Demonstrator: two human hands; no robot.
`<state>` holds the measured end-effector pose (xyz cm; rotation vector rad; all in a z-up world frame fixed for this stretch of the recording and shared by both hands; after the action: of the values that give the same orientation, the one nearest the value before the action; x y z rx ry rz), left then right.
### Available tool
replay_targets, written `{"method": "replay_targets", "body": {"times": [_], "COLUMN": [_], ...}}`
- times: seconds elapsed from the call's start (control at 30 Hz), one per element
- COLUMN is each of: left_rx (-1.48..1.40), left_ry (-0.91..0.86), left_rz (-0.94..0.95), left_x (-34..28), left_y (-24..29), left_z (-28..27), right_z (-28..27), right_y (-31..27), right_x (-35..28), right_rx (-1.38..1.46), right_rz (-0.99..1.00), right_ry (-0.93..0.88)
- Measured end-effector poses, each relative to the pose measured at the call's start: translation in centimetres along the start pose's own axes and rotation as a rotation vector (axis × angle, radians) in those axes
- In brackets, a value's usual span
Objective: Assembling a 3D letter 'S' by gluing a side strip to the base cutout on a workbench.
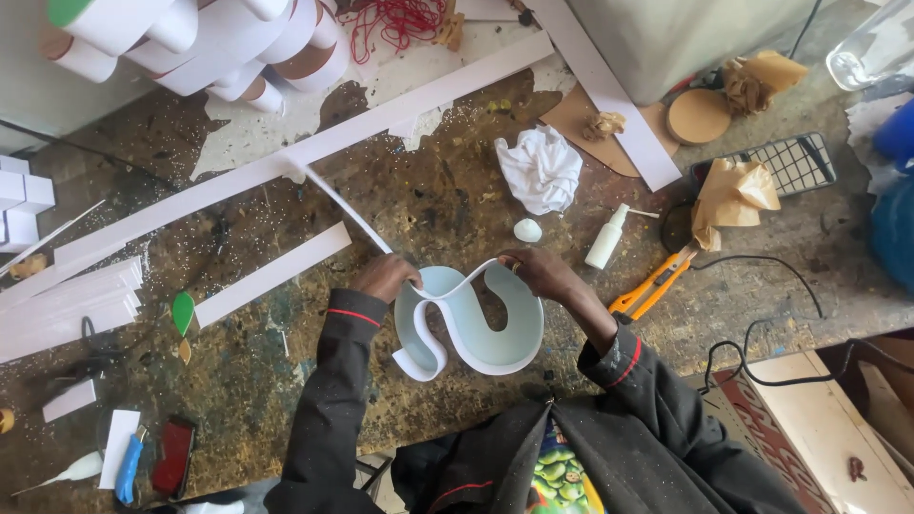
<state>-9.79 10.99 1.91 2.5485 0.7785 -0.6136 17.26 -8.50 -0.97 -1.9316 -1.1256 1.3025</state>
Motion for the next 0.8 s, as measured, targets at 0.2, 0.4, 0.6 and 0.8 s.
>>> {"method": "replay_targets", "body": {"times": [0.2,0.4,0.6,0.8], "left_rx": [-0.076,-0.217,-0.006,0.038], "left_ry": [0.021,-0.009,0.056,0.066], "left_rz": [0.082,0.116,0.368,0.481], "left_x": [-0.1,-1.8,0.1,1.5], "left_y": [1.1,4.9,3.7,4.3], "left_z": [-0.6,-2.7,1.6,2.8], "right_z": [-0.4,-0.3,-0.2,-0.4], "right_y": [-1.0,-1.5,-1.2,-1.0], "right_x": [-0.6,-1.1,-0.7,-0.1], "right_rx": [-0.031,-0.043,-0.059,-0.040], "right_rz": [0.020,0.015,0.010,0.022], "right_ry": [-0.001,-0.018,-0.024,-0.014]}}
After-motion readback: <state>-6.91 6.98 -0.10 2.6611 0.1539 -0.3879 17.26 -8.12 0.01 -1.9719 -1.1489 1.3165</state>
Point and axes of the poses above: each hand's wrist, its own x-axis towards the middle knuckle, its own z-axis out of the palm, y = z × x, the point moved 3 cm from there along x, towards the middle knuckle, and after that the axes turned 3 degrees about y, right-handed, at the moved point
